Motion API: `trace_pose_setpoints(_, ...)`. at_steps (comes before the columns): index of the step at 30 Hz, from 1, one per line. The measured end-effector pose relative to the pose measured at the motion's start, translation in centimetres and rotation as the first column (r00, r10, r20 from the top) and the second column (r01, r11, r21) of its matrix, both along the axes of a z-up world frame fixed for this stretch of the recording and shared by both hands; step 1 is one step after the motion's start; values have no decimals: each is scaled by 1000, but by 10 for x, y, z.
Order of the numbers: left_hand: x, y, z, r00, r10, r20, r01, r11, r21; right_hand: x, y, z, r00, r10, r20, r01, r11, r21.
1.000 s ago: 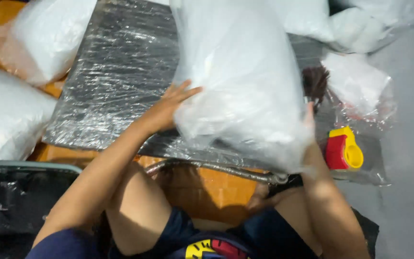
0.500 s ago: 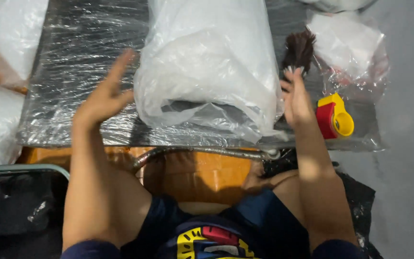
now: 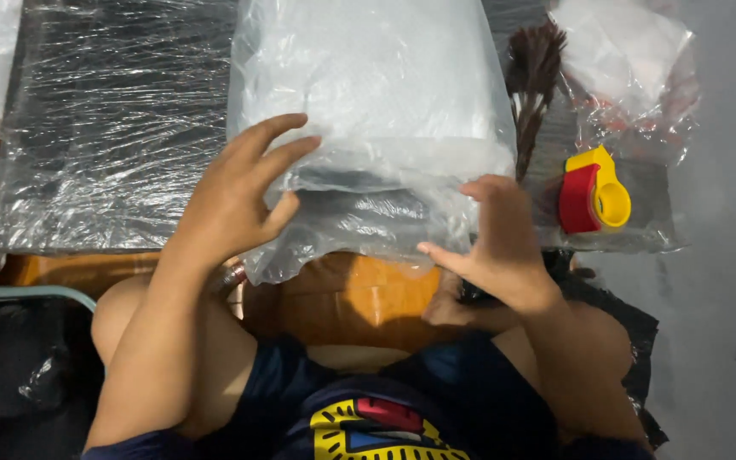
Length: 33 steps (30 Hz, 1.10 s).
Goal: A person is vacuum sealing a pillow by placing it in a plastic bag and using a vacuum hose to remove the air while manually compressing it.
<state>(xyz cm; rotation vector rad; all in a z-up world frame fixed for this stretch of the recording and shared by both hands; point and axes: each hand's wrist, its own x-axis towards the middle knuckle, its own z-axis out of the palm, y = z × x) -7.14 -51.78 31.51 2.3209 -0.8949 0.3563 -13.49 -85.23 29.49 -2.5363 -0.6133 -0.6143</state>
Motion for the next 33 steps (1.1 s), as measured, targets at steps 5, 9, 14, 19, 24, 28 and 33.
trace_pose_setpoints(5, -9, 15, 14, 999, 24, 43, -19, 992, -121, 0, -15, -12, 909, -7, -416, -87, 974, -208)
trace_pose_setpoints(9, -19, 31, 27, 992, 99, -74, -112, 973, -202, -9, -35, 0, 847, -38, -531, -54, 986, -157)
trace_pose_setpoints(14, -36, 19, 38, 982, 19, 185, 6, 991, -133, -18, -36, 20, 926, 66, -372, -116, 987, -112)
trace_pose_setpoints(19, -46, -5, 41, 965, -46, 259, 41, 999, 23, -20, -39, 8, 884, 103, -456, -198, 966, -165)
trace_pose_setpoints(24, -42, -17, 26, 978, -55, 201, -7, 956, 293, -18, -44, 22, 742, -131, -657, 23, 985, -170)
trace_pose_setpoints(28, -42, -29, 20, 968, -97, 231, 50, 978, 201, -12, -46, 13, 884, -334, -328, 359, 933, 19)
trace_pose_setpoints(33, -39, -42, 20, 948, -230, 219, 215, 972, 91, 5, -38, -8, 899, -362, -247, 316, 926, -207)
